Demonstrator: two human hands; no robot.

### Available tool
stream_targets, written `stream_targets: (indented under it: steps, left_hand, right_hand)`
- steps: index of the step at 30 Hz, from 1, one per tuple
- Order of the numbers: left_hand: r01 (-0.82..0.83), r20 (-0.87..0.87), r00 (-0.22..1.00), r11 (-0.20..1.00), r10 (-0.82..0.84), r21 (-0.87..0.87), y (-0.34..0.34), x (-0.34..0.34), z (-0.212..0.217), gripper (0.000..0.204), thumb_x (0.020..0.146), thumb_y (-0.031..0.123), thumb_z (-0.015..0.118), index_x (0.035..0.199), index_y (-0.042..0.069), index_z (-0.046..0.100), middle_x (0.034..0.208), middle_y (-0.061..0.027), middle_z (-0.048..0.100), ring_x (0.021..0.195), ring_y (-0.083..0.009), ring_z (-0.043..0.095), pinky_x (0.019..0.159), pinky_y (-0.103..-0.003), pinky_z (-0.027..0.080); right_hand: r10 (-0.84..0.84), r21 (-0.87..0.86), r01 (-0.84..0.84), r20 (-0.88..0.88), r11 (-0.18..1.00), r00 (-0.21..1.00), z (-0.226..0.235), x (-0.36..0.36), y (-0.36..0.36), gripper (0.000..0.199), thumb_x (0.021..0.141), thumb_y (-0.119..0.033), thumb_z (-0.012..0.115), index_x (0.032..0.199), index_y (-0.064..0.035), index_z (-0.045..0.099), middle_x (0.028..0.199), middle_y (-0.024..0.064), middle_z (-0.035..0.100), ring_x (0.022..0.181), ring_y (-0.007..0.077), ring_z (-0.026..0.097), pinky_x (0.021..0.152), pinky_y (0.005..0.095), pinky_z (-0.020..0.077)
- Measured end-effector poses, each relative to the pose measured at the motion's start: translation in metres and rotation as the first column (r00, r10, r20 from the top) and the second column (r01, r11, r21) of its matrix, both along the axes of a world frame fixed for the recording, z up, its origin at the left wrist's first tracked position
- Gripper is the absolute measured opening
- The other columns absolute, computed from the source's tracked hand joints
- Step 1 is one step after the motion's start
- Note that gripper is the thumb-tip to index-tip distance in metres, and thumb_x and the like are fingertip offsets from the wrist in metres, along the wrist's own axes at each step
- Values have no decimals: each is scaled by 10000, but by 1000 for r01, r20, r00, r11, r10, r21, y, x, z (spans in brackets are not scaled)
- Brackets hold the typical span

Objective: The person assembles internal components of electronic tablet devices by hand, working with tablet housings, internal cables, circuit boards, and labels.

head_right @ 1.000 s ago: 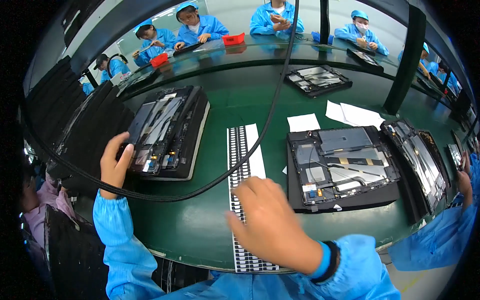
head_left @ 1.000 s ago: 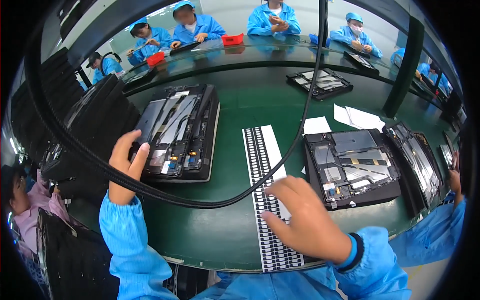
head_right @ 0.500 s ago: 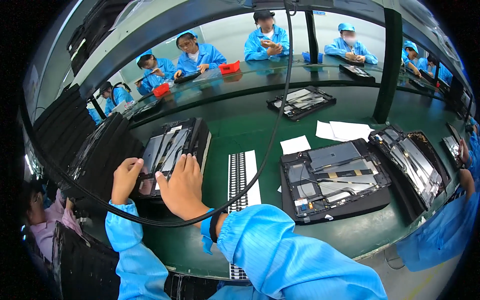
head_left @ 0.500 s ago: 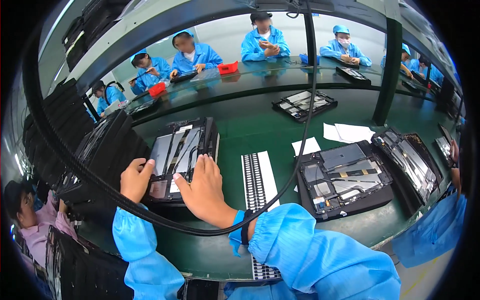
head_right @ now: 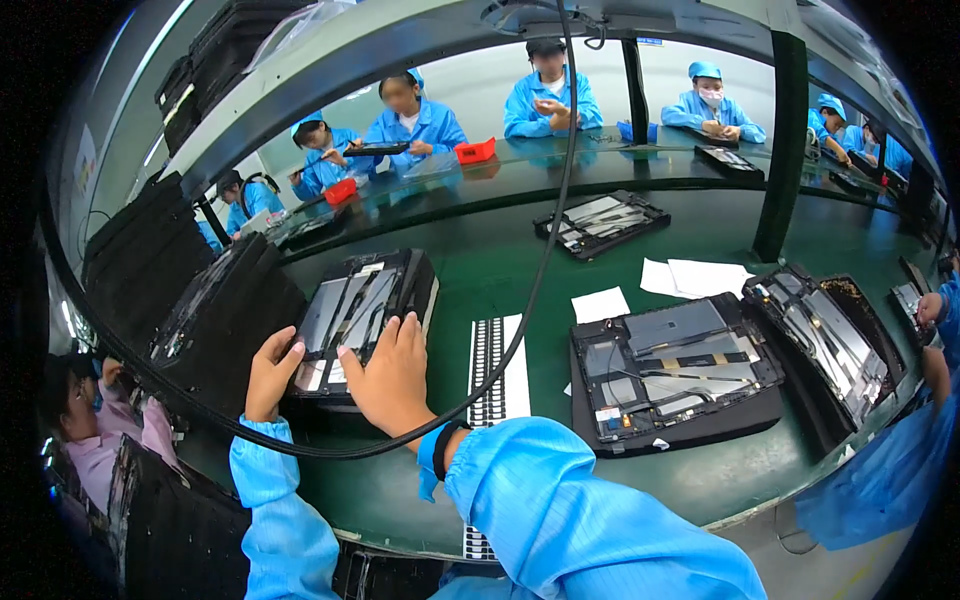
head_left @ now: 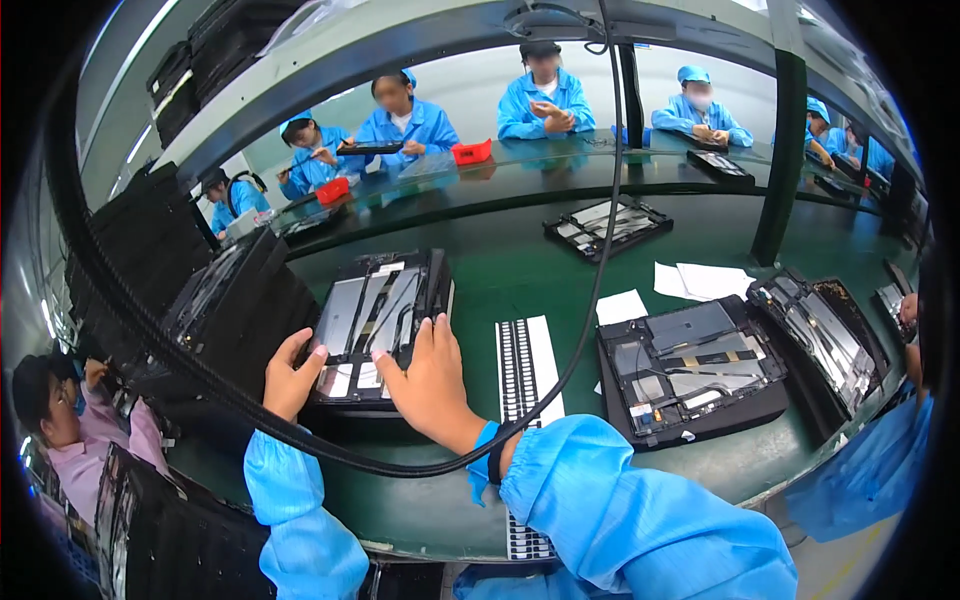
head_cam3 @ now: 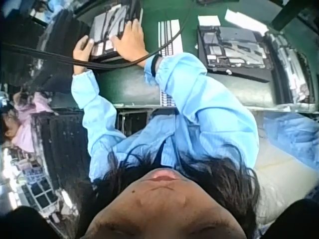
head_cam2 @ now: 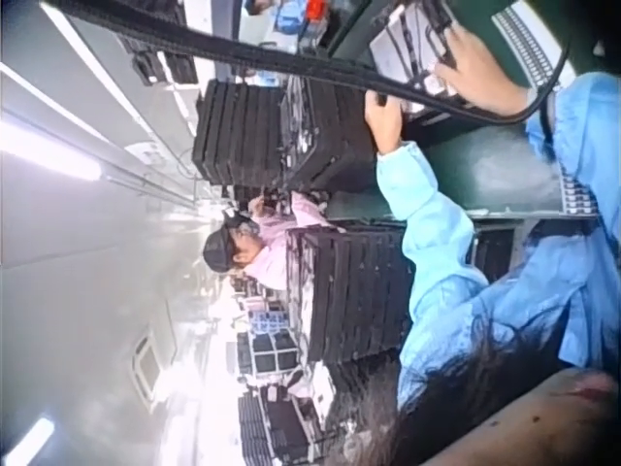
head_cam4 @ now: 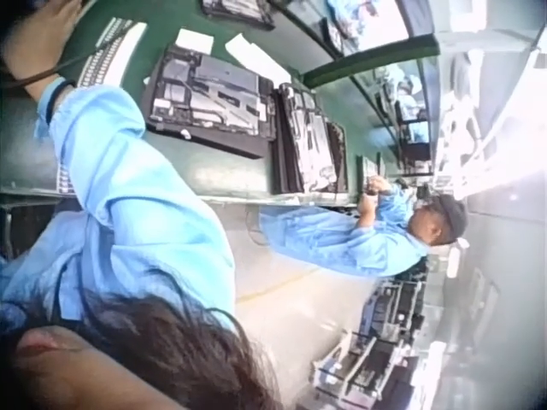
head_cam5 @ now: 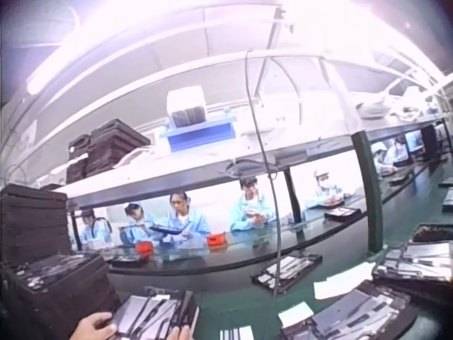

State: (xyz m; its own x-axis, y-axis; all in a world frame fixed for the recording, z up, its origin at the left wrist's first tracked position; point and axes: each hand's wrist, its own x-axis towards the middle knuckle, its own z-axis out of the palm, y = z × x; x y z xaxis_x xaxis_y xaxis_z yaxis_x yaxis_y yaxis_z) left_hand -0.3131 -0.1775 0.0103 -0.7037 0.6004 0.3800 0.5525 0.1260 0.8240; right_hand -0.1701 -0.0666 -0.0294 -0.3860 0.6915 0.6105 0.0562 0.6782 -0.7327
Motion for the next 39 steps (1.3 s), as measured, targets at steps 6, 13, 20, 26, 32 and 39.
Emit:
stream_targets:
  steps: [6,13,20,26,32,39]
  left_hand:
    - [-54,60,997,993,48,103,1,5,13,408,778,107,612,1126,-67,491,1098,-168,544,1007,-203,521,869,-279,391]
    - [49,126,990,997,-57,66,-10,-11,-12,436,784,150,610,1158,-38,486,1122,-129,533,1022,-187,494,880,-275,374]
    - [193,-157,961,960,-227,-205,-36,11,3,859,534,132,792,1260,-28,361,1202,-172,458,1106,-220,434,958,-297,308]
    - [180,79,977,966,-197,184,-36,21,-2,751,574,62,763,1228,-35,405,1142,-150,504,1040,-198,488,922,-295,359]
    - [180,8,983,977,-182,118,-30,14,-9,634,695,132,692,1226,-48,395,1199,-175,455,1095,-218,445,948,-309,325]
    - [13,7,1000,993,-14,115,-2,15,-22,495,776,164,614,1178,-72,446,1067,-166,555,954,-174,522,846,-265,399]
  right_hand:
    - [45,92,-46,10,995,999,3,-1,-2,695,771,-415,531,1125,167,390,1148,377,376,1159,452,302,991,499,191]
    - [72,182,-74,22,980,997,6,11,1,716,750,-418,555,1143,154,377,1169,313,403,1155,410,329,975,491,207]
    - [242,342,-319,249,884,938,0,34,21,889,652,-479,640,1210,128,309,1257,329,283,1200,420,253,976,465,187]
    - [209,366,-248,142,897,967,6,22,14,854,675,-483,625,1206,114,323,1243,345,281,1168,443,278,960,472,219]
    - [99,148,-108,67,983,993,0,19,15,813,700,-447,599,1171,156,323,1228,366,290,1171,441,279,967,494,175]
    - [27,218,-63,168,974,985,-2,8,21,783,743,-474,531,1123,189,357,1159,371,370,1131,439,319,951,502,180]
